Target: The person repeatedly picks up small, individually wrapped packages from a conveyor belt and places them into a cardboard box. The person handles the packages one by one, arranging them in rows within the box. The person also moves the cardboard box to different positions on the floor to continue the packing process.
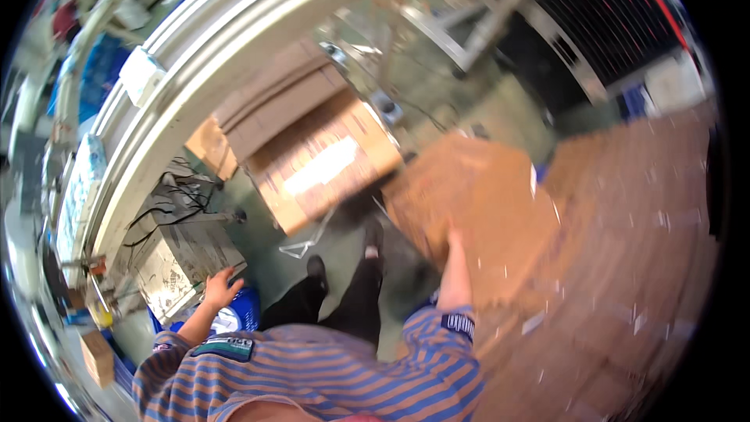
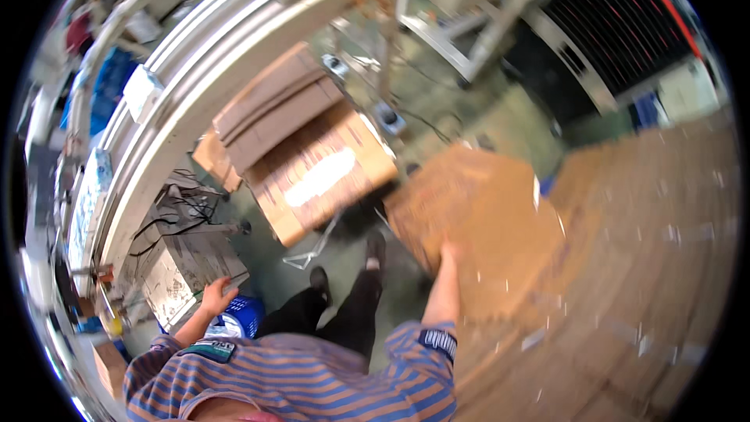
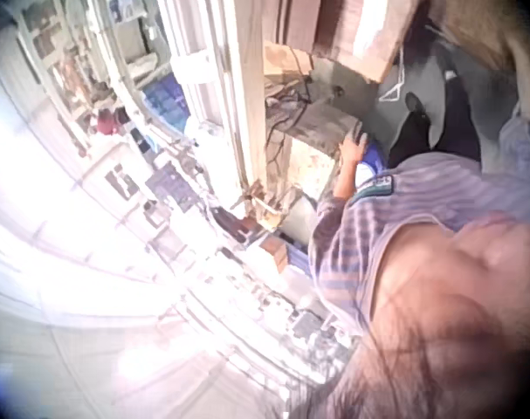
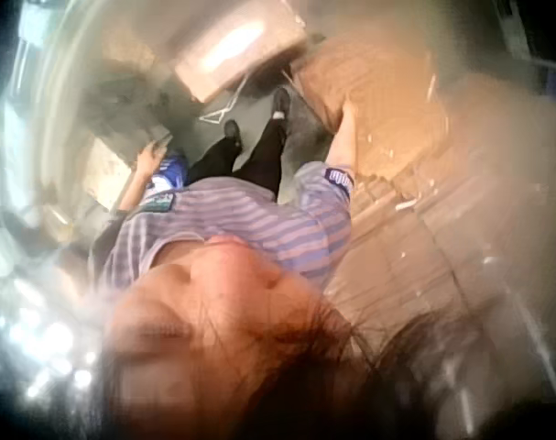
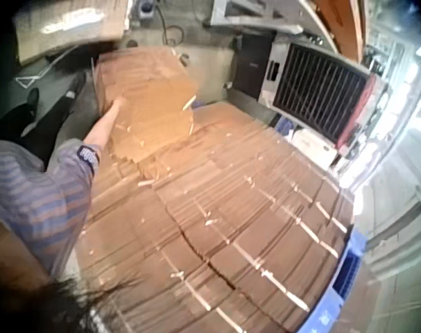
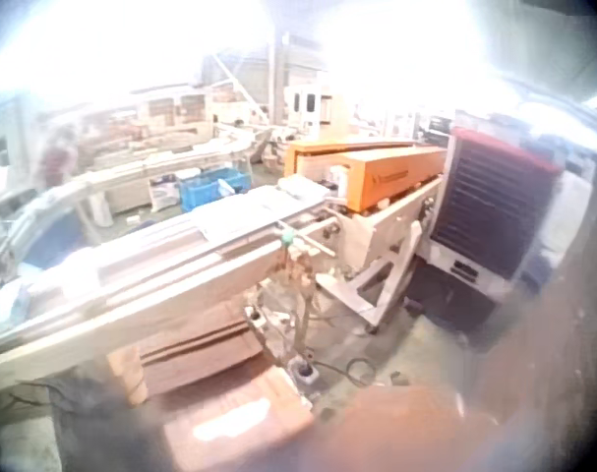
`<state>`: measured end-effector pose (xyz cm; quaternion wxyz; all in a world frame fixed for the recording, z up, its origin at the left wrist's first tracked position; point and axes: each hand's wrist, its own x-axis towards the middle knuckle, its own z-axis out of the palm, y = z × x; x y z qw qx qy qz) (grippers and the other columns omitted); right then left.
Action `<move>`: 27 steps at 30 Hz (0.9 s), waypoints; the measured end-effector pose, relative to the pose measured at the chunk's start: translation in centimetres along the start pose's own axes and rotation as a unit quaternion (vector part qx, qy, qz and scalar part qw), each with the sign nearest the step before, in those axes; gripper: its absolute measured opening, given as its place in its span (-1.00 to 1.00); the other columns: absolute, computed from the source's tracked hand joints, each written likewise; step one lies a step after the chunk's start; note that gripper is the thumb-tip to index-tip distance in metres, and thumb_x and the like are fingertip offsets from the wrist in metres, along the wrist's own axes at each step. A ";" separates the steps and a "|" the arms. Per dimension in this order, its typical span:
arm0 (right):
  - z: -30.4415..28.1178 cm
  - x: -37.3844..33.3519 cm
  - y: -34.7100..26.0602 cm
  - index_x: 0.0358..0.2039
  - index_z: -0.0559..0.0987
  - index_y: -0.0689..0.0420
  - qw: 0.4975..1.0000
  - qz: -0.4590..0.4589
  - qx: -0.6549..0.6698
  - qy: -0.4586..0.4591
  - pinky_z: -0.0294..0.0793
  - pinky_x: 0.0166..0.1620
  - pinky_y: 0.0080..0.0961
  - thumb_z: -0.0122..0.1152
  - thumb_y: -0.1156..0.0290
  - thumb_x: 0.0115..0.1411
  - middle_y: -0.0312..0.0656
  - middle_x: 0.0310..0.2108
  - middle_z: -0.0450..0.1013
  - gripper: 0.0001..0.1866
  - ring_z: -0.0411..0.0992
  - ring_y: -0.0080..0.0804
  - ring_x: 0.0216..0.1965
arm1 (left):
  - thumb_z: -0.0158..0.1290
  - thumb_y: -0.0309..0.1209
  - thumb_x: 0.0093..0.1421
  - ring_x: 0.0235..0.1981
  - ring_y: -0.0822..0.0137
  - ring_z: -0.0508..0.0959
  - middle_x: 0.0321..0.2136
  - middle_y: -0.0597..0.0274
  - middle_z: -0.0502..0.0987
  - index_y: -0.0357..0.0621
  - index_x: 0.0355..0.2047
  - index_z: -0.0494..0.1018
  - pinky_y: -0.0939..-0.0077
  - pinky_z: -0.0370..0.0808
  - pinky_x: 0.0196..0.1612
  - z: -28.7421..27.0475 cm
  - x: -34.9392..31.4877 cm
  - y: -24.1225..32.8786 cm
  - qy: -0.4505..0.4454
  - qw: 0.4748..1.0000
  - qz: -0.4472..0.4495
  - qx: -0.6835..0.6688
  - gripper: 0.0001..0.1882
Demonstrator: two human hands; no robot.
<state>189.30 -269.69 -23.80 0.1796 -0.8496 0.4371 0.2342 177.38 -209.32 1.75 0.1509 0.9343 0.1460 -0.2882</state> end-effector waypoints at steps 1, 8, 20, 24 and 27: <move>-1.6 1.8 -1.4 0.25 0.01 0.22 0.991 0.034 -0.010 -0.133 -0.17 0.27 -0.07 -0.23 -0.43 0.01 0.04 0.30 -0.16 0.06 -0.22 -0.08 0.33 | 0.04 0.04 0.04 0.01 0.09 0.41 -0.07 0.06 0.46 -0.11 0.02 0.35 -0.07 0.08 0.15 -0.4 -0.5 0.5 -0.017 0.998 -0.054 -0.001 -0.37; 2.3 8.6 -7.2 0.28 -0.08 0.15 0.917 0.388 -0.090 0.034 -0.13 0.19 0.17 -0.16 -0.34 0.03 0.01 0.31 -0.20 0.01 -0.20 -0.05 0.32 | 0.01 0.17 -0.02 0.03 0.10 0.41 -0.05 0.11 0.46 -0.04 0.07 0.32 0.10 0.19 0.12 1.6 -3.4 4.2 -0.177 0.937 -0.294 0.063 -0.26; 2.5 7.3 -10.0 -0.01 0.32 0.12 0.919 0.365 -0.037 0.146 0.12 0.05 0.13 -0.29 0.22 0.20 0.05 0.18 0.09 -0.59 0.11 -0.02 0.15 | 0.03 0.01 0.04 0.08 0.05 0.31 0.01 0.00 0.36 -0.08 0.10 0.24 -0.17 0.03 0.15 -1.2 1.9 15.3 0.000 0.988 -0.154 0.027 -0.32; 5.9 8.6 -9.1 -0.18 0.41 0.14 0.885 0.354 -0.164 0.253 0.23 -0.08 0.02 -0.13 0.18 0.12 0.04 0.01 0.24 -0.64 0.25 -0.05 -0.01 | 0.12 -0.33 -0.02 0.09 0.02 0.29 0.05 0.01 0.29 -0.14 0.11 0.18 -0.12 0.05 0.18 -10.5 7.0 16.6 0.359 0.927 0.045 0.099 -0.34; 5.3 10.5 -9.4 -0.21 0.45 0.17 0.875 0.390 -0.073 0.279 0.32 -0.16 -0.06 0.03 0.10 0.05 0.03 -0.10 0.33 -0.58 0.34 -0.01 -0.09 | 0.12 -0.43 -0.02 0.07 -0.08 0.29 0.04 -0.12 0.29 -0.25 0.11 0.17 0.00 0.17 0.13 -22.1 13.4 18.5 0.541 0.807 0.145 0.190 -0.35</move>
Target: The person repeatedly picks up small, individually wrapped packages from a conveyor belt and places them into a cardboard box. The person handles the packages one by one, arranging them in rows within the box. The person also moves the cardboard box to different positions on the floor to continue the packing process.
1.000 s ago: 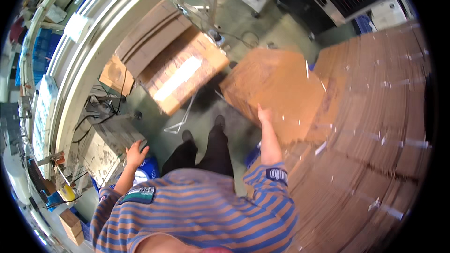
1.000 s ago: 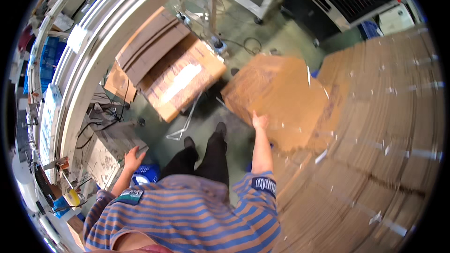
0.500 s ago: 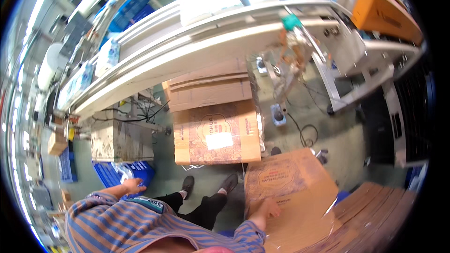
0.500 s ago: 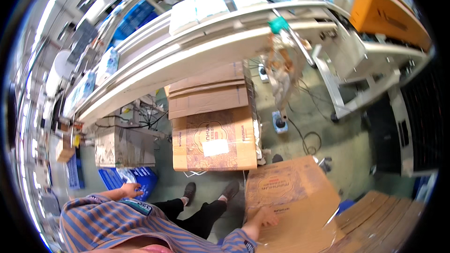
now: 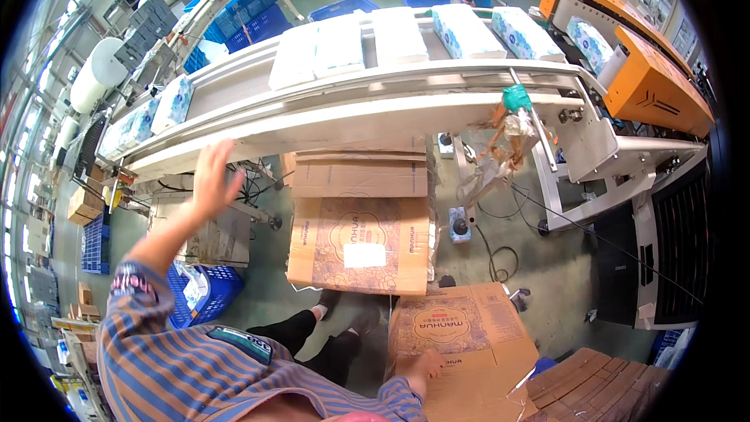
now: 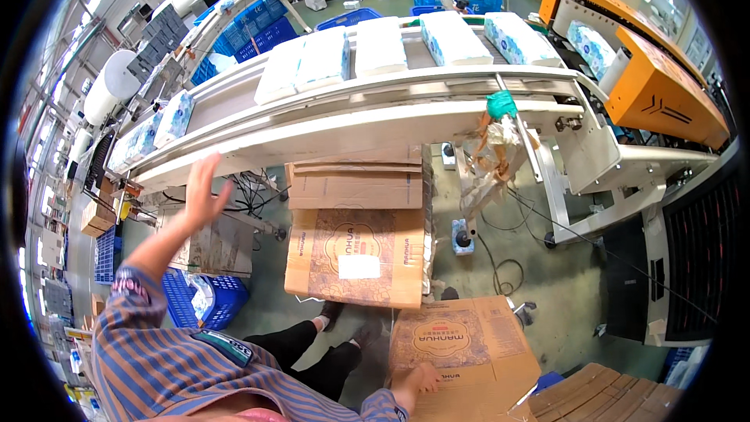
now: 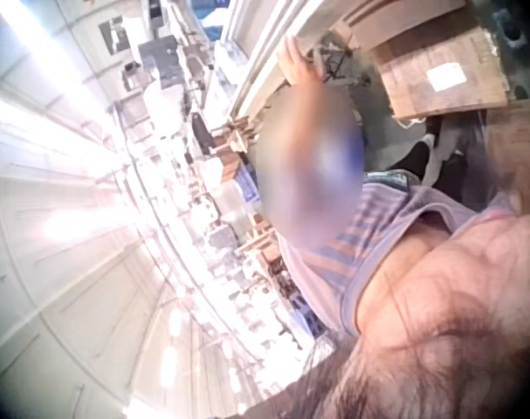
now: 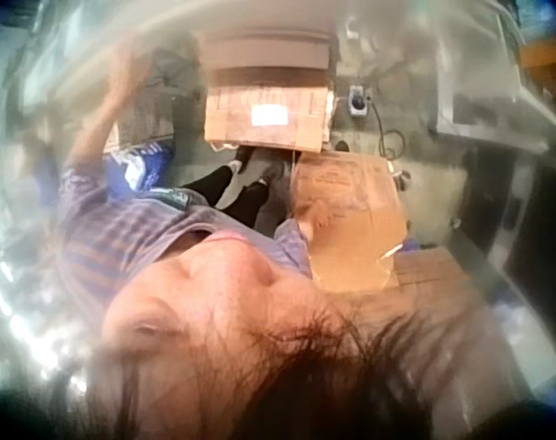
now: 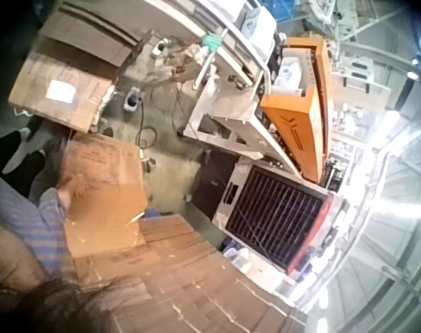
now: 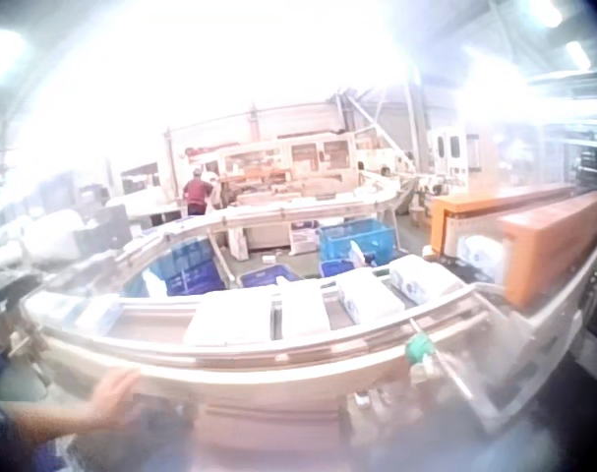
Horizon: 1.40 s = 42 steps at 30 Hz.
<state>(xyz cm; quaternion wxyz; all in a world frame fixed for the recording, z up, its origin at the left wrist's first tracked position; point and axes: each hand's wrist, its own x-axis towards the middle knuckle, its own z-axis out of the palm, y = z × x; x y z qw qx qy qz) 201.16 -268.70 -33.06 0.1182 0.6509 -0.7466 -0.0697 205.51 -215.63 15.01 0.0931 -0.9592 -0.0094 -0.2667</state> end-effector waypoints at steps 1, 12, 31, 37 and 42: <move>-0.5 0.2 0.2 -0.22 0.46 0.18 1.000 0.016 0.021 0.000 0.35 -0.18 -0.09 0.09 0.07 0.03 0.03 -0.13 0.36 -0.55 0.37 0.00 -0.11 | 0.13 -0.41 -0.02 0.05 -0.08 0.30 0.03 -0.12 0.30 -0.29 0.10 0.17 0.13 0.22 0.11 0.5 4.9 -1.1 0.076 0.997 0.013 -0.012 -0.34; -9.9 0.6 2.5 -0.21 0.54 0.22 0.941 -0.160 0.178 -0.240 0.45 -0.21 -0.28 0.06 0.21 0.10 0.05 -0.24 0.50 -0.64 0.49 -0.17 -0.23 | 0.27 -0.20 -0.13 -0.39 0.37 0.56 -0.30 0.14 0.54 -0.24 -0.17 0.43 0.53 0.50 -0.33 6.7 20.9 -8.3 -0.226 0.631 -0.495 -0.553 -0.46; -62.3 9.0 23.8 -0.34 0.55 0.32 0.651 -0.682 0.312 -0.117 0.31 -0.46 -0.68 0.23 0.80 -0.22 -0.28 -0.54 0.27 -0.66 0.25 -0.58 -0.55 | 0.25 -0.54 -0.20 -0.16 0.16 0.37 -0.18 0.07 0.32 -0.21 -0.02 0.21 0.42 0.30 -0.07 -1.5 11.5 -13.0 0.241 0.892 -0.051 -0.379 -0.31; -71.9 -4.2 21.9 -0.46 0.59 0.08 0.396 -0.889 0.227 0.030 0.19 -0.58 -0.42 0.31 0.55 -0.24 -0.25 -0.70 0.20 -0.77 0.22 -0.28 -0.63 | 0.24 -0.56 -0.15 -0.11 0.34 0.32 -0.16 0.19 0.32 -0.20 -0.02 0.21 0.47 0.25 -0.01 0.6 10.3 -13.7 0.203 0.832 -0.105 -0.505 -0.34; -70.5 -11.2 13.4 -0.38 0.57 0.05 0.180 -0.961 0.208 0.005 0.27 -0.55 -0.45 0.26 0.53 -0.17 -0.28 -0.65 0.26 -0.75 0.29 -0.32 -0.59 | 0.24 -0.58 -0.18 -0.12 0.35 0.34 -0.17 0.20 0.34 -0.20 -0.01 0.19 0.48 0.28 -0.03 0.2 8.8 -14.6 0.185 0.816 -0.119 -0.534 -0.32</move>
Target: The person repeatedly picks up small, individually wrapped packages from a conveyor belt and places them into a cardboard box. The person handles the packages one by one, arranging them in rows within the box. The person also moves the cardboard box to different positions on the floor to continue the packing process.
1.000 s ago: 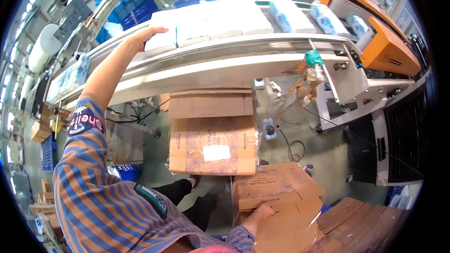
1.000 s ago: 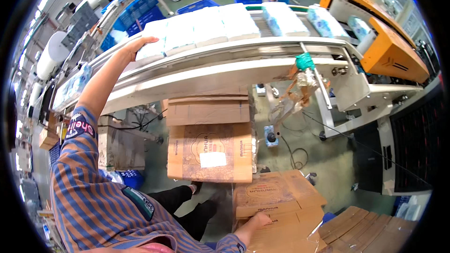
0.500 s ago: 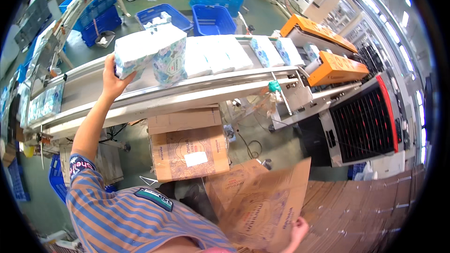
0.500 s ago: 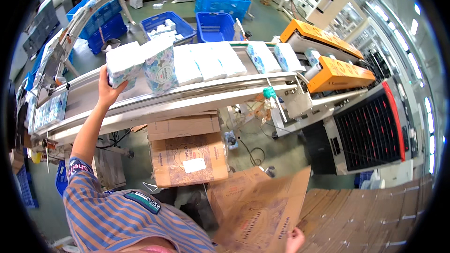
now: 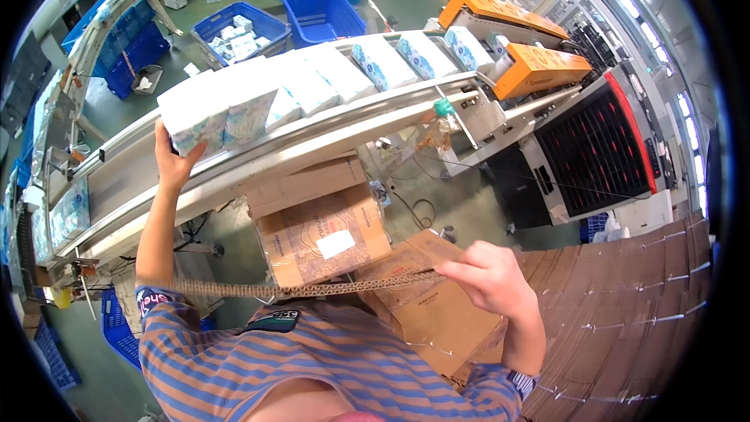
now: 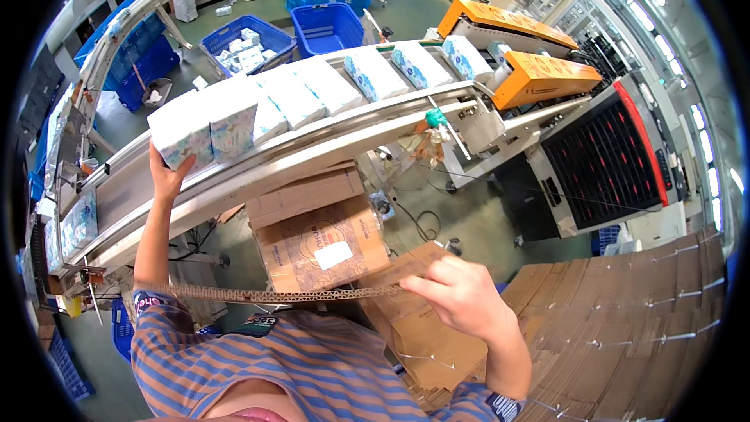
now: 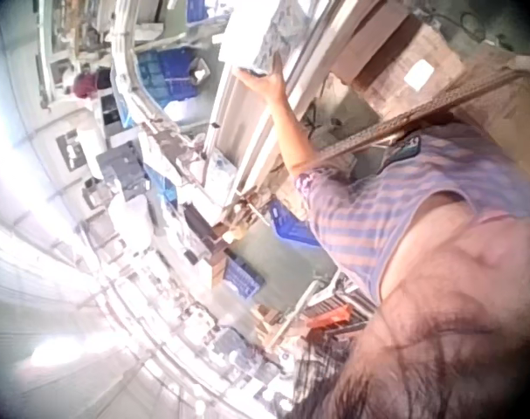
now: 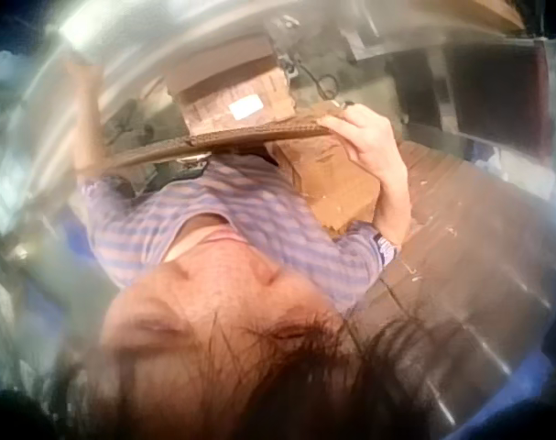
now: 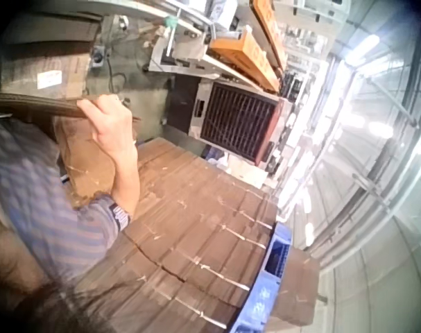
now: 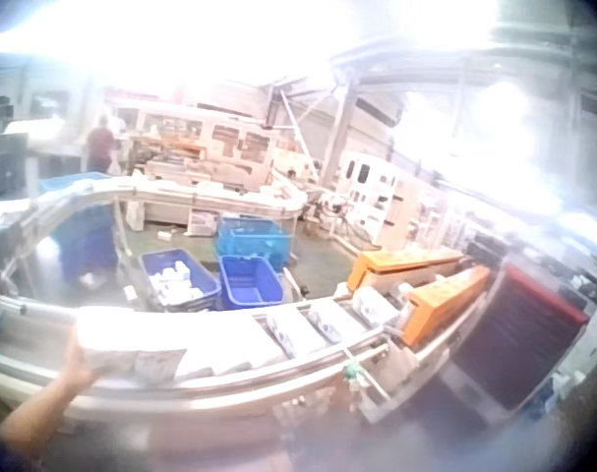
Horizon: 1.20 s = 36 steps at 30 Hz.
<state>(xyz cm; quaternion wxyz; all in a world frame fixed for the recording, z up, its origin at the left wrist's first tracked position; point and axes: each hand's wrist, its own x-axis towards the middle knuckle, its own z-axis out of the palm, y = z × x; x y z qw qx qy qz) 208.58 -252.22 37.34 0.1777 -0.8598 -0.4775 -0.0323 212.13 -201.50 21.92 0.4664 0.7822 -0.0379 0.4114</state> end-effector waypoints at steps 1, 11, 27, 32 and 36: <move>1.2 0.7 1.5 -0.35 0.57 0.03 1.000 -0.024 0.000 -0.003 0.30 -0.54 -0.44 0.23 0.52 -0.17 -0.28 -0.63 0.27 -0.73 0.31 -0.31 -0.57 | 0.24 -0.58 -0.18 -0.11 0.35 0.34 -0.17 0.20 0.34 -0.20 0.00 0.18 0.48 0.28 -0.03 0.1 -0.3 0.6 0.002 1.000 0.004 0.009 -0.30; 8.1 19.0 9.6 0.14 0.18 0.22 0.961 -0.167 0.214 0.048 0.31 0.05 -0.32 0.47 0.09 -0.25 -0.01 0.00 0.32 -0.01 0.33 -0.13 -0.01 | 0.23 -0.50 -0.14 -0.12 0.07 0.45 -0.14 0.11 0.47 -0.20 -0.14 0.45 0.23 0.36 -0.03 1.2 -8.1 3.4 -0.134 0.980 -0.036 0.141 -0.54; 17.5 17.1 10.3 -0.11 0.46 0.14 0.884 -0.036 0.461 -0.064 0.34 -0.03 -0.50 0.34 0.54 -0.21 -0.17 -0.10 0.36 -0.46 0.35 -0.40 -0.09 | 0.07 -0.57 -0.01 -0.08 0.23 0.40 -0.08 0.12 0.37 -0.24 0.06 0.22 0.29 0.32 0.04 -0.9 -11.1 5.2 0.259 0.932 -0.149 -0.205 -0.43; 14.3 16.1 10.8 -0.13 0.46 0.17 0.872 -0.019 0.488 0.025 0.30 0.00 -0.46 0.38 0.54 -0.20 -0.13 -0.06 0.34 -0.47 0.31 -0.36 -0.03 | 0.06 -0.44 0.03 -0.08 0.18 0.40 -0.09 0.03 0.37 -0.26 0.01 0.25 0.29 0.32 0.02 -7.5 -7.3 6.9 0.285 0.939 -0.049 -0.184 -0.50; 11.2 15.5 10.8 -0.15 0.45 0.22 0.881 -0.073 0.458 0.090 0.30 -0.01 -0.44 0.38 0.55 -0.20 -0.05 -0.09 0.35 -0.48 0.32 -0.29 -0.03 | 0.05 -0.35 0.07 -0.08 0.15 0.40 -0.10 -0.04 0.37 -0.28 -0.03 0.28 0.29 0.32 0.01 -10.0 -2.1 9.5 0.330 0.926 0.058 -0.172 -0.53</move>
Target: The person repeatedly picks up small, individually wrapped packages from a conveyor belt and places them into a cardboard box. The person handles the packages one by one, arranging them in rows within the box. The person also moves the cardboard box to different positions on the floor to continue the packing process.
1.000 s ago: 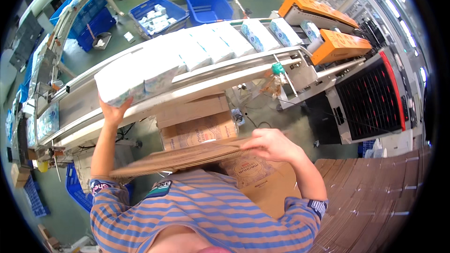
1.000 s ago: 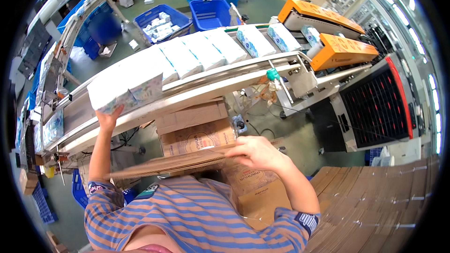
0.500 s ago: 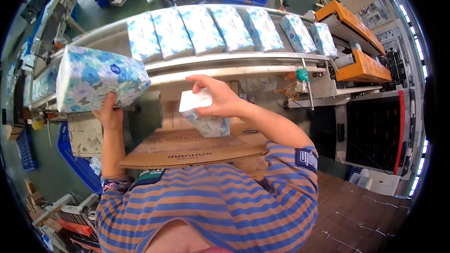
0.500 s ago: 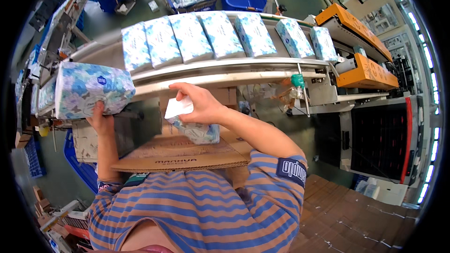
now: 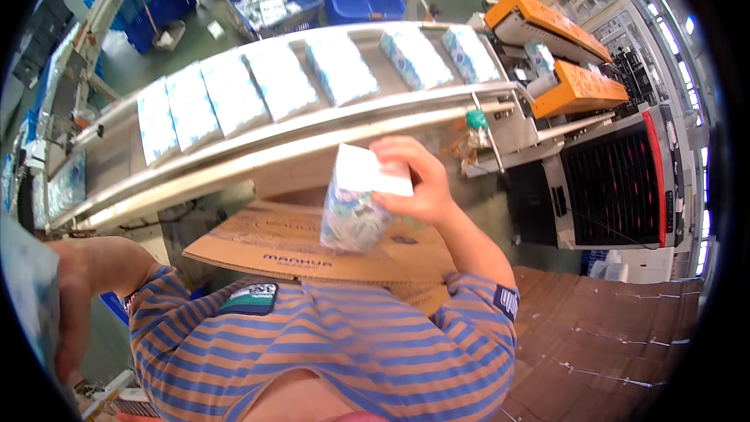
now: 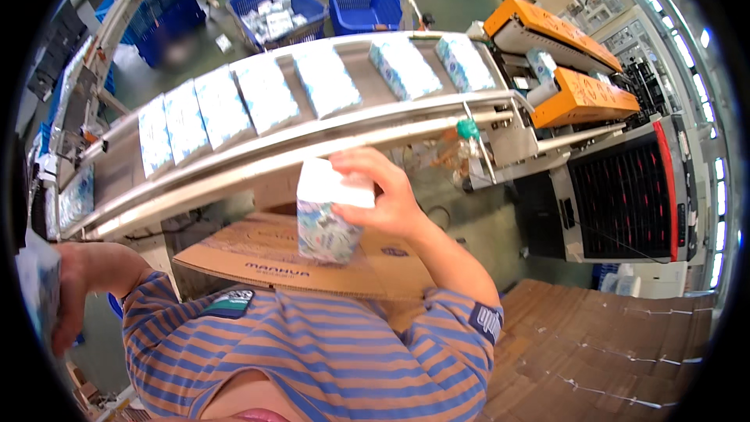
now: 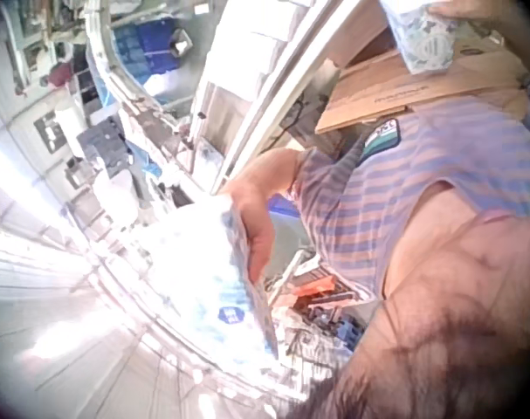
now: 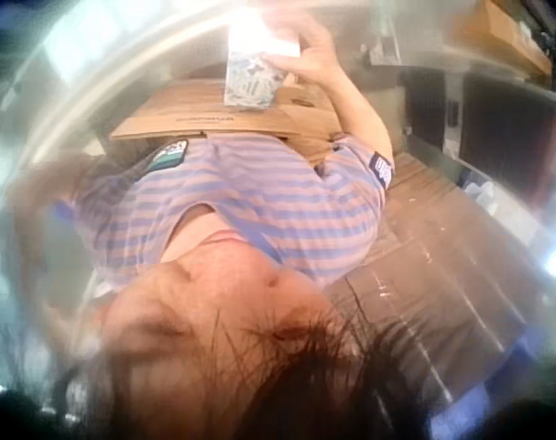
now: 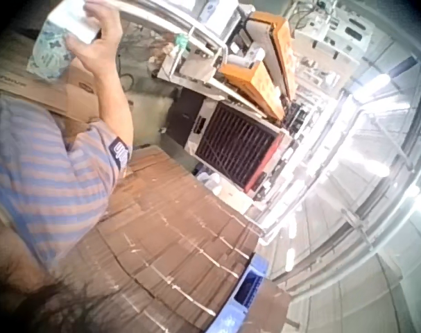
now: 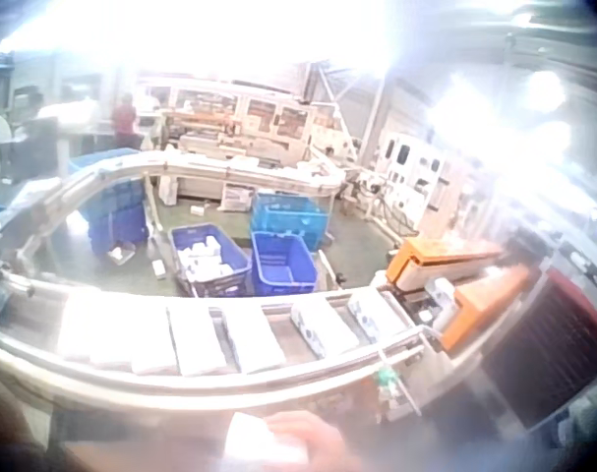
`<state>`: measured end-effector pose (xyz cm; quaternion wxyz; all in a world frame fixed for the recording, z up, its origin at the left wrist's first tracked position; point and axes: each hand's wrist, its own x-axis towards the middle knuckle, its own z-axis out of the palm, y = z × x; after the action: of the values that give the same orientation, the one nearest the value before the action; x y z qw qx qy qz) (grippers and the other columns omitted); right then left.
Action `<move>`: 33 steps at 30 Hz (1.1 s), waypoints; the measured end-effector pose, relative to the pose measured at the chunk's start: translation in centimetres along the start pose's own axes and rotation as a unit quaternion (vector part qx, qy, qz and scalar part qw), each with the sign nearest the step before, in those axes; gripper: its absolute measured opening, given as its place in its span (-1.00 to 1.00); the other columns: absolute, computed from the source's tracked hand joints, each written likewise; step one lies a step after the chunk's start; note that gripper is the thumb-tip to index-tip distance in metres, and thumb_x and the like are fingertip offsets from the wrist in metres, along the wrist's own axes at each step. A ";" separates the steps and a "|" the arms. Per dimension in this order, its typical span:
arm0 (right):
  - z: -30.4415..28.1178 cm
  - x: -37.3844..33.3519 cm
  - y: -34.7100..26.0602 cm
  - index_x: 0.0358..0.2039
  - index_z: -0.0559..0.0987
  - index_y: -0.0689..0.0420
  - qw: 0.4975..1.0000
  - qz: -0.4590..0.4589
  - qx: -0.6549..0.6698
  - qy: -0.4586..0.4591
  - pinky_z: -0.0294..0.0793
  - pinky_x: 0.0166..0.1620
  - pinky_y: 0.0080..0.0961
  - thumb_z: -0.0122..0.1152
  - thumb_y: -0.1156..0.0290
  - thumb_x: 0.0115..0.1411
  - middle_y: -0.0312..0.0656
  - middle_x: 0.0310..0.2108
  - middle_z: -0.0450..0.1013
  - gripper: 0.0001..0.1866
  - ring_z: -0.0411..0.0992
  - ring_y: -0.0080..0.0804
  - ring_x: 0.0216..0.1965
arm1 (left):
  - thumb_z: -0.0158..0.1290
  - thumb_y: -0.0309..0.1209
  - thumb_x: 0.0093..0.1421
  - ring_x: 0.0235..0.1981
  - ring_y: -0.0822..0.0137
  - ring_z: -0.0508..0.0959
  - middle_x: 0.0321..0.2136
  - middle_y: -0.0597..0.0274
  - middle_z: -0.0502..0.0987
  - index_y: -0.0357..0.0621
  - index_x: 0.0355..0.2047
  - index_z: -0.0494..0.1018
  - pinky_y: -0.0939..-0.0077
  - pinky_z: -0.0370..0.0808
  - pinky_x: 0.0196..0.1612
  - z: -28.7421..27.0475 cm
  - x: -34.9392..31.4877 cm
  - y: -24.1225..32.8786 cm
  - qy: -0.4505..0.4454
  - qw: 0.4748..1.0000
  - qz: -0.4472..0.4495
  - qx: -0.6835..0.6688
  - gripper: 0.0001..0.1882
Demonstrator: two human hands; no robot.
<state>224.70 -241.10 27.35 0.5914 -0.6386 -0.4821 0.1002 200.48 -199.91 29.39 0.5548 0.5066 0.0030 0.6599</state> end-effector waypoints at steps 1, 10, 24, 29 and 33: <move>0.0 0.0 -0.8 -0.17 0.48 0.20 1.000 -0.019 -0.015 0.016 0.34 -0.04 -0.43 0.38 0.53 -0.21 -0.07 -0.13 0.39 -0.51 0.36 -0.28 -0.08 | 0.05 -0.32 0.08 -0.08 0.14 0.40 -0.10 -0.06 0.37 -0.29 -0.04 0.28 0.29 0.32 0.00 0.8 1.3 0.0 0.012 1.000 0.022 -0.007 -0.53; 0.8 0.4 -4.1 -0.27 0.55 0.18 0.995 -0.031 -0.079 0.058 0.42 -0.14 -0.46 0.37 0.53 -0.22 -0.11 -0.23 0.45 -0.61 0.43 -0.27 -0.19 | 0.14 -0.10 0.03 0.02 0.01 0.32 -0.04 -0.23 0.32 -0.37 -0.02 0.26 0.31 0.24 0.05 19.7 10.1 -11.6 -0.191 0.864 0.008 0.466 -0.34; 5.8 0.1 1.5 0.27 -0.15 0.22 0.943 0.230 0.234 -0.047 0.04 0.23 -0.32 0.42 0.29 -0.12 0.05 0.24 -0.03 0.11 0.01 -0.23 0.24 | 0.15 -0.29 0.03 0.14 0.11 0.21 0.09 -0.05 0.18 -0.32 0.21 -0.10 0.28 0.09 0.20 16.9 -13.8 -3.8 -0.433 0.778 -0.455 0.015 -0.13; -5.7 7.3 6.2 0.25 0.00 0.20 0.982 0.143 0.045 0.111 0.15 0.18 -0.39 0.34 0.33 -0.07 0.01 0.17 0.15 -0.06 0.16 -0.22 0.16 | 0.21 -0.12 -0.03 0.16 -0.09 0.20 0.16 -0.18 0.14 -0.31 0.21 -0.01 0.18 0.16 0.17 14.6 -10.1 0.1 -0.785 0.587 -0.129 0.149 -0.07; -15.2 11.2 14.8 0.21 0.08 0.25 0.956 0.230 -0.071 0.167 0.28 0.07 -0.46 0.25 0.32 -0.05 0.07 0.12 0.22 -0.16 0.26 -0.19 0.09 | 0.10 -0.27 0.02 -0.19 -0.05 0.46 -0.17 -0.11 0.43 -0.29 0.06 0.23 0.24 0.42 -0.16 11.0 -13.1 3.7 -0.820 0.480 -0.216 0.224 -0.38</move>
<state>248.44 -240.43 23.92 0.5773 -0.7804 -0.2224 0.0910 203.50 -217.09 28.11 0.2975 0.9083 -0.1963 -0.2190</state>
